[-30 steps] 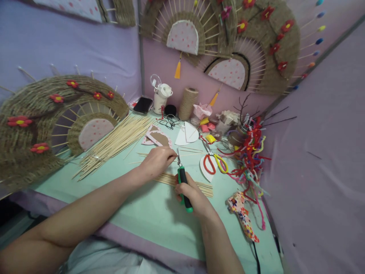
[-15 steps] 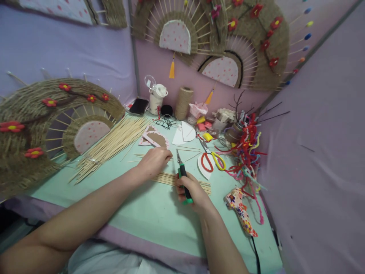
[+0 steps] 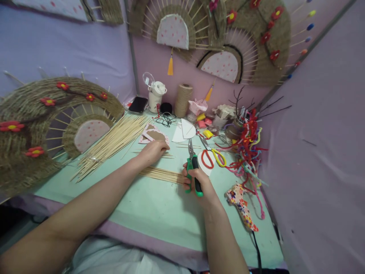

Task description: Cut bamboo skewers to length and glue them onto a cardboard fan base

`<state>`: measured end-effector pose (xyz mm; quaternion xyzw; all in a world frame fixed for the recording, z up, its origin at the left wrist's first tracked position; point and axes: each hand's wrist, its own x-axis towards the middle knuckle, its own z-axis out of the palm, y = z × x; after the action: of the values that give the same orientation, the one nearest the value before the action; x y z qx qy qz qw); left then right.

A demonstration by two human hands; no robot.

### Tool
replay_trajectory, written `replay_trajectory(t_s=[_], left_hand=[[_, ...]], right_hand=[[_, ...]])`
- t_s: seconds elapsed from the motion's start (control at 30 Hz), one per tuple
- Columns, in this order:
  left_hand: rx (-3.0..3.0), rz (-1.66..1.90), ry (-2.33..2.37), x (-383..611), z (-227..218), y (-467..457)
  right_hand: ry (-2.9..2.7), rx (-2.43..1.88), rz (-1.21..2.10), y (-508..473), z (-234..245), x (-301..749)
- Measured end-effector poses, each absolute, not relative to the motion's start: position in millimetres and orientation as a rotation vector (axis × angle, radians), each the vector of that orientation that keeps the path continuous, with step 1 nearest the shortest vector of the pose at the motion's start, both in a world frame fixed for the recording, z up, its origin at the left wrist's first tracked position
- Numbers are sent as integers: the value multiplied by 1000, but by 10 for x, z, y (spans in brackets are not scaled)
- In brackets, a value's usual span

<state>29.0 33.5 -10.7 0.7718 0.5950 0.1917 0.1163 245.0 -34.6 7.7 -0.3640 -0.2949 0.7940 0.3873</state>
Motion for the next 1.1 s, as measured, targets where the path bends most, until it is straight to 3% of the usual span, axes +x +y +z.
replay_trajectory(t_s=[0.3,0.53,0.87,1.1], left_hand=[[2276,515,1723,316,-88,285],[2446,290,1324,603,-25,-25],[2504,247,1357,632,-136,-70],[2394,267,1464,568,82,-124]], right_hand=[[-804,-903,1946,-376,183,2523],[-827,-912,1900,-382,258,2563],[-852,-887,1917,-385,218,2569],[-872,-870,1923,-407,233,2552]])
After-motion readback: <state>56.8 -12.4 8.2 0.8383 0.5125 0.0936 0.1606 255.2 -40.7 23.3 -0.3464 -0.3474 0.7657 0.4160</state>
